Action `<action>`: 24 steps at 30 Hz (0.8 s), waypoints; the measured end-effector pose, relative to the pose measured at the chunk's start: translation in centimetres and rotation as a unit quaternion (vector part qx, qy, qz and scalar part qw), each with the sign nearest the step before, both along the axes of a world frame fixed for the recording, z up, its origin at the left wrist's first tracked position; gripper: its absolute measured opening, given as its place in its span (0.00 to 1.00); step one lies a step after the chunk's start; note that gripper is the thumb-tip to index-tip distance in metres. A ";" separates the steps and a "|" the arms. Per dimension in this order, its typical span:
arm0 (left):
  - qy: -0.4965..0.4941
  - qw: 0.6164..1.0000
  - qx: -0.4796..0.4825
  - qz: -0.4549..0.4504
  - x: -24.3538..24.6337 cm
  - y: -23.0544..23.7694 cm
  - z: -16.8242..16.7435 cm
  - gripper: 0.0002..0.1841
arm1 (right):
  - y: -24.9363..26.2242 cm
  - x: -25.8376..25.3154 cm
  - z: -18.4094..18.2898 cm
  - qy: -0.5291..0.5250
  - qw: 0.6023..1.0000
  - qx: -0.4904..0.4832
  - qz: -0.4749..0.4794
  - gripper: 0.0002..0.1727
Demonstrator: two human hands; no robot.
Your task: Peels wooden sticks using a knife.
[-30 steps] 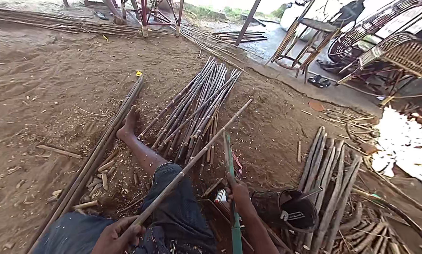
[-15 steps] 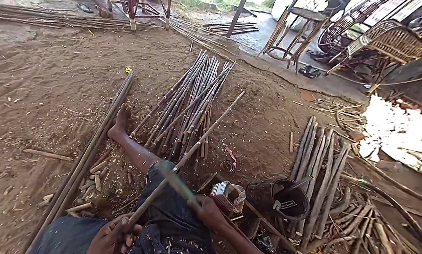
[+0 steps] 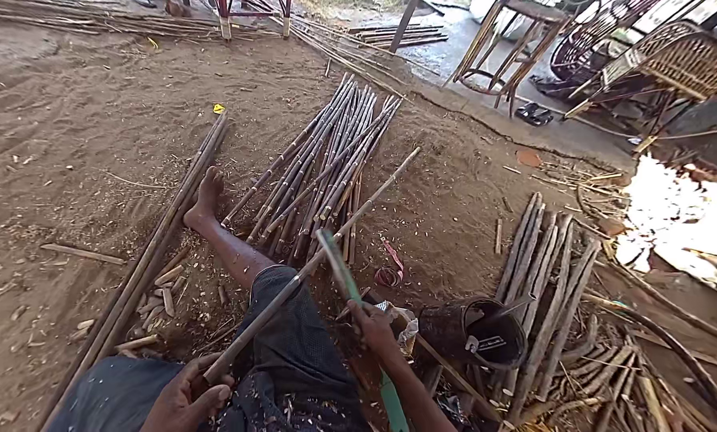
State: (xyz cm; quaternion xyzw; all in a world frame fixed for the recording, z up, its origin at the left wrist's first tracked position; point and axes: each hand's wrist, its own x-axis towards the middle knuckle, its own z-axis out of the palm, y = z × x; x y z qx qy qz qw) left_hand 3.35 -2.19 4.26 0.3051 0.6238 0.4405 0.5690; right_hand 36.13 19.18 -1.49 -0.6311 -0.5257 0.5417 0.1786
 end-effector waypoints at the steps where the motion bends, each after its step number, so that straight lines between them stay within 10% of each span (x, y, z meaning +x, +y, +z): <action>1: 0.048 0.999 -0.001 0.002 0.3 0.0 0.3 0.25 | 0.7 0.6 0.0 0.044 0.996 -0.011 -0.075 0.25; 5: 0.065 0.998 0.027 -0.002 2.5 2.7 -0.8 0.17 | 0.9 0.8 0.3 0.073 0.988 -0.020 -0.132 0.25; 10: 0.104 0.993 -0.006 -0.049 4.3 8.4 -4.1 0.12 | -5.0 -1.9 0.0 -0.095 0.971 0.014 0.219 0.31; 15: 0.146 0.988 -0.012 -0.050 4.8 9.4 -5.3 0.13 | -3.5 -1.5 -2.0 -0.016 0.999 -0.018 0.038 0.27; 18: 0.145 0.988 -0.013 -0.052 4.5 9.6 -5.3 0.14 | -4.8 -2.2 -0.1 -0.111 0.967 0.029 0.228 0.31; 24: 0.140 0.989 -0.001 -0.044 4.5 9.5 -5.5 0.17 | -3.8 -1.3 -1.5 -0.089 0.991 0.011 0.101 0.29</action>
